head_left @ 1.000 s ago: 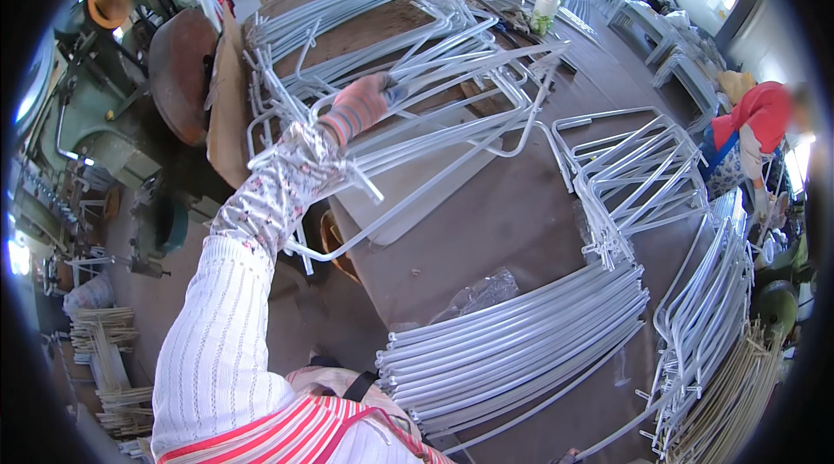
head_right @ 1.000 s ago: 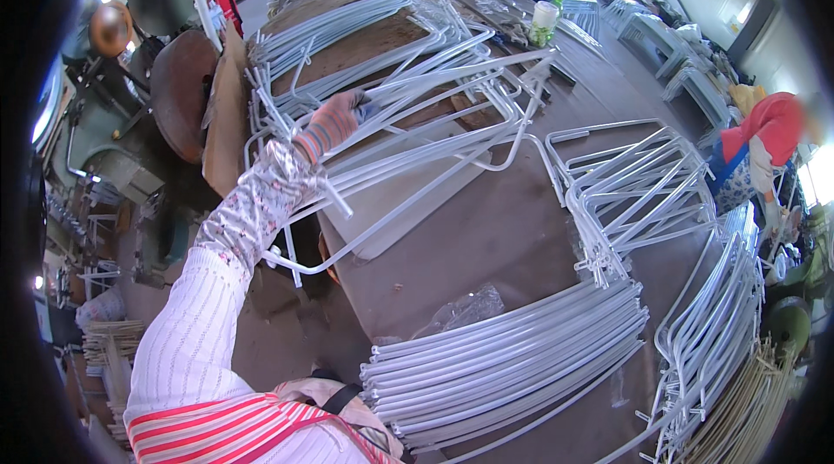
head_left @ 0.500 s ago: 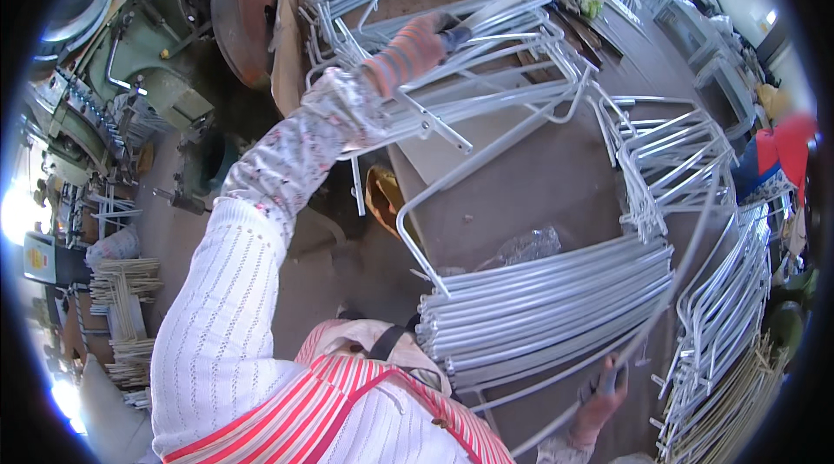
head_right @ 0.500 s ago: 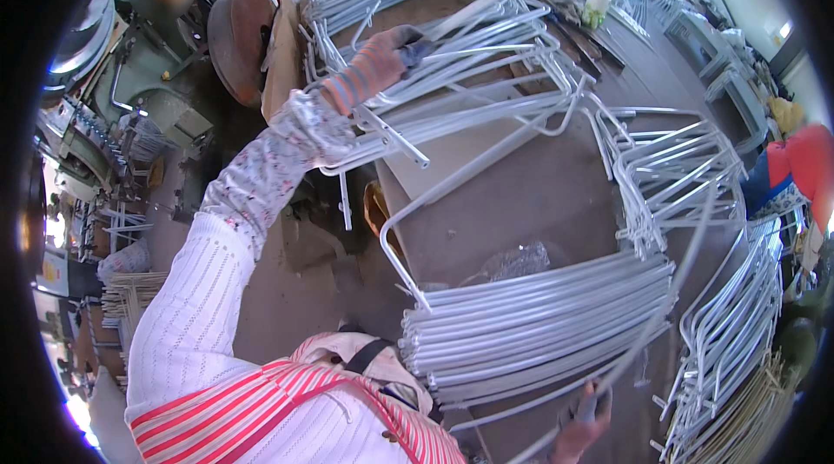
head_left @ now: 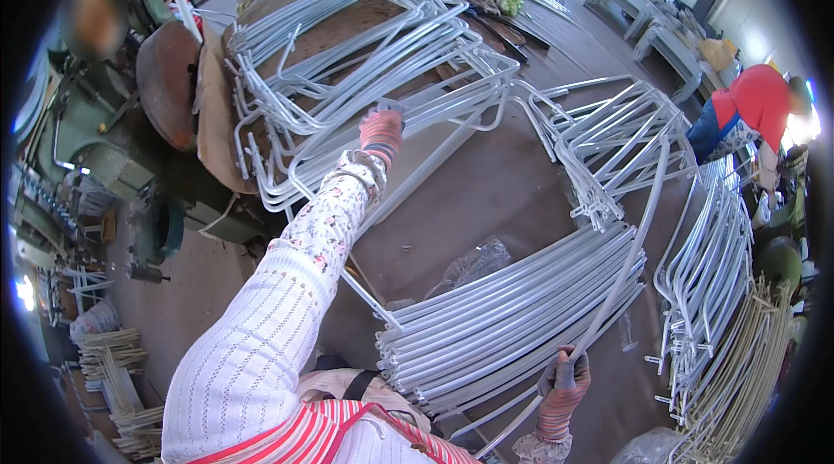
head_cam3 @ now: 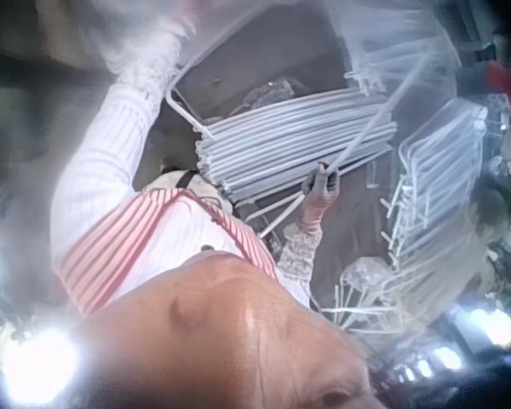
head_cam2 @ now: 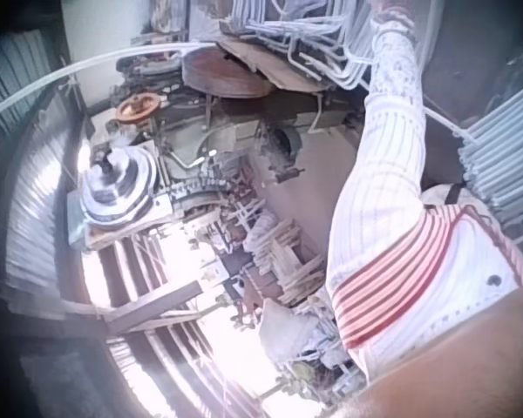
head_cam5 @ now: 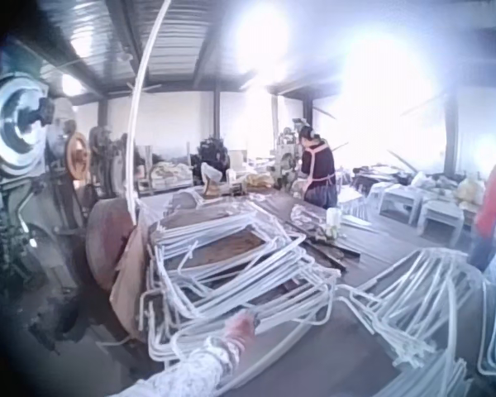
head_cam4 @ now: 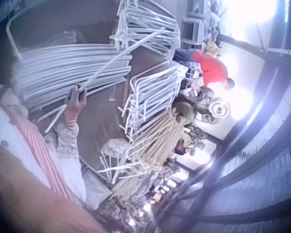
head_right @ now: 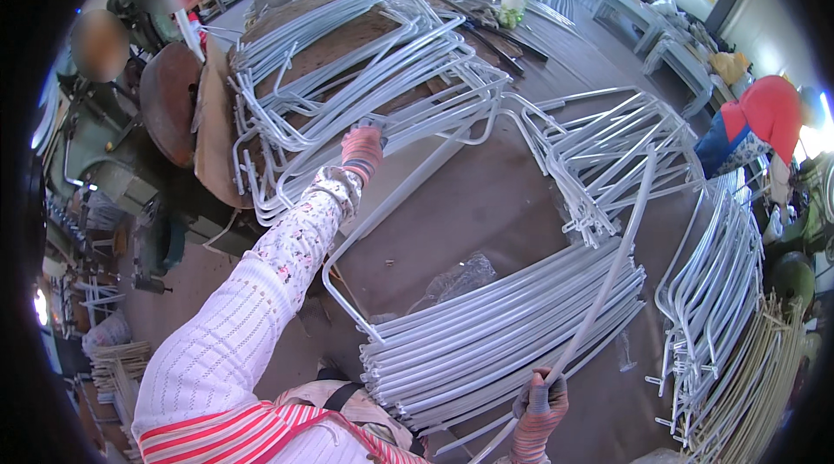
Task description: The person repeatedly picks up straight metal rods, bends them into U-shapes using a manual bending machine, and stacks the finished pieces on the floor. The process is continuous and repetitive, with the person handling one rod at a time.
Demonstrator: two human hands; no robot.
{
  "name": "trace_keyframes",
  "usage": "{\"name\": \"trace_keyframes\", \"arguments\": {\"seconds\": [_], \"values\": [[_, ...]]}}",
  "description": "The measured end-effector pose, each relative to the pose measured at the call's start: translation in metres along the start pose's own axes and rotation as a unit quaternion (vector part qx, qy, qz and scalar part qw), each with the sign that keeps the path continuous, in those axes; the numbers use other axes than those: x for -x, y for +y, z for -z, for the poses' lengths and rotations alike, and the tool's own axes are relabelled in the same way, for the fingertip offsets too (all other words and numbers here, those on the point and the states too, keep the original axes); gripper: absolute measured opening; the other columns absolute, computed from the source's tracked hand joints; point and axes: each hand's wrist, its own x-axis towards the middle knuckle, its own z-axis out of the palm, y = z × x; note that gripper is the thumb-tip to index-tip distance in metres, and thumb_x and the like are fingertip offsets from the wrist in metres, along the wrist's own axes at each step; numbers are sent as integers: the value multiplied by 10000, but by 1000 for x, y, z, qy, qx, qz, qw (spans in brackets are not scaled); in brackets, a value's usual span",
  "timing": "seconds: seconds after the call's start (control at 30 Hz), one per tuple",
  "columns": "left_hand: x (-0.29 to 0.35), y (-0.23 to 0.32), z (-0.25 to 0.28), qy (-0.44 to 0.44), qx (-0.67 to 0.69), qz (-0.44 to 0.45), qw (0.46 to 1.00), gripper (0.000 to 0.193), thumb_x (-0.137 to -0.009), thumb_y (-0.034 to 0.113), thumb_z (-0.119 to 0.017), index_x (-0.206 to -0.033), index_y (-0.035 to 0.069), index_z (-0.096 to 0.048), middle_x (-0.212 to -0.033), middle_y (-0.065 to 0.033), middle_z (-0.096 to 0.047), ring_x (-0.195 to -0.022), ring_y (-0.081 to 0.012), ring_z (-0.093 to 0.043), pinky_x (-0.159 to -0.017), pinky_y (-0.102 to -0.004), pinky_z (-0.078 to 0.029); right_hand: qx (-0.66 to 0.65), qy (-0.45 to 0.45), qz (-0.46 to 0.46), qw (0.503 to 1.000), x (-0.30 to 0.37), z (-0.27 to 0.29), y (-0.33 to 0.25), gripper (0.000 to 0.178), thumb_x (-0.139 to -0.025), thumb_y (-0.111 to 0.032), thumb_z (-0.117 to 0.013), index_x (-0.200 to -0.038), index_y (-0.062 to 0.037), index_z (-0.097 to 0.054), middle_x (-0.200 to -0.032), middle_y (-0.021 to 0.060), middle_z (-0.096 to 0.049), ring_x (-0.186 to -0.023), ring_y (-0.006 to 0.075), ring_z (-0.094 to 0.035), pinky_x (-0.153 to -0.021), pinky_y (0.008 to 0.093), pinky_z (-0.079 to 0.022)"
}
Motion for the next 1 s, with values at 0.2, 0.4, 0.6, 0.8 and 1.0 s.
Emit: {"name": "trace_keyframes", "arguments": {"seconds": [0.2,0.4,0.6,0.8,1.0], "values": [[121,31,-3,29,-54,-173,983,287,-799,266,-651,-1033,106,-604,-886,-120,-654,-827,-305,-648,-775,-392,-512,-70,31,-70,995,-15,9,11,134,-864,-142,-615,-942,-37,-585,-553,-7,-432,-403,47,-330,-346,217,-221],[100,-3,-50,-155,130,-78,976,268,-816,242,-635,-1019,68,-613,-860,-179,-649,-811,-321,-644,-751,-419,-502,-50,1,-53,997,-28,7,1,131,-867,-131,-609,-952,-34,-586,-553,-11,-428,-426,44,-335,-355,215,-216],[105,47,50,-285,325,17,901,233,-839,209,-627,-997,41,-595,-847,-219,-635,-780,-375,-608,-707,-423,-467,-58,21,17,998,-30,11,-8,126,-863,-135,-603,-936,-33,-598,-547,-23,-425,-412,40,-323,-356,217,-204],[124,17,94,-161,230,-96,955,251,-819,202,-638,-994,32,-579,-858,-243,-628,-847,-418,-606,-739,-444,-473,-79,24,65,994,-13,14,-30,138,-867,-145,-599,-947,-33,-603,-543,-38,-413,-402,39,-315,-358,212,-204],[137,-48,141,23,269,-277,922,241,-811,106,-653,-1011,20,-551,-852,-181,-629,-785,-338,-605,-739,-391,-478,-80,18,86,993,9,11,-38,141,-865,-148,-591,-956,-40,-596,-544,-33,-404,-403,37,-298,-353,215,-199]]}}
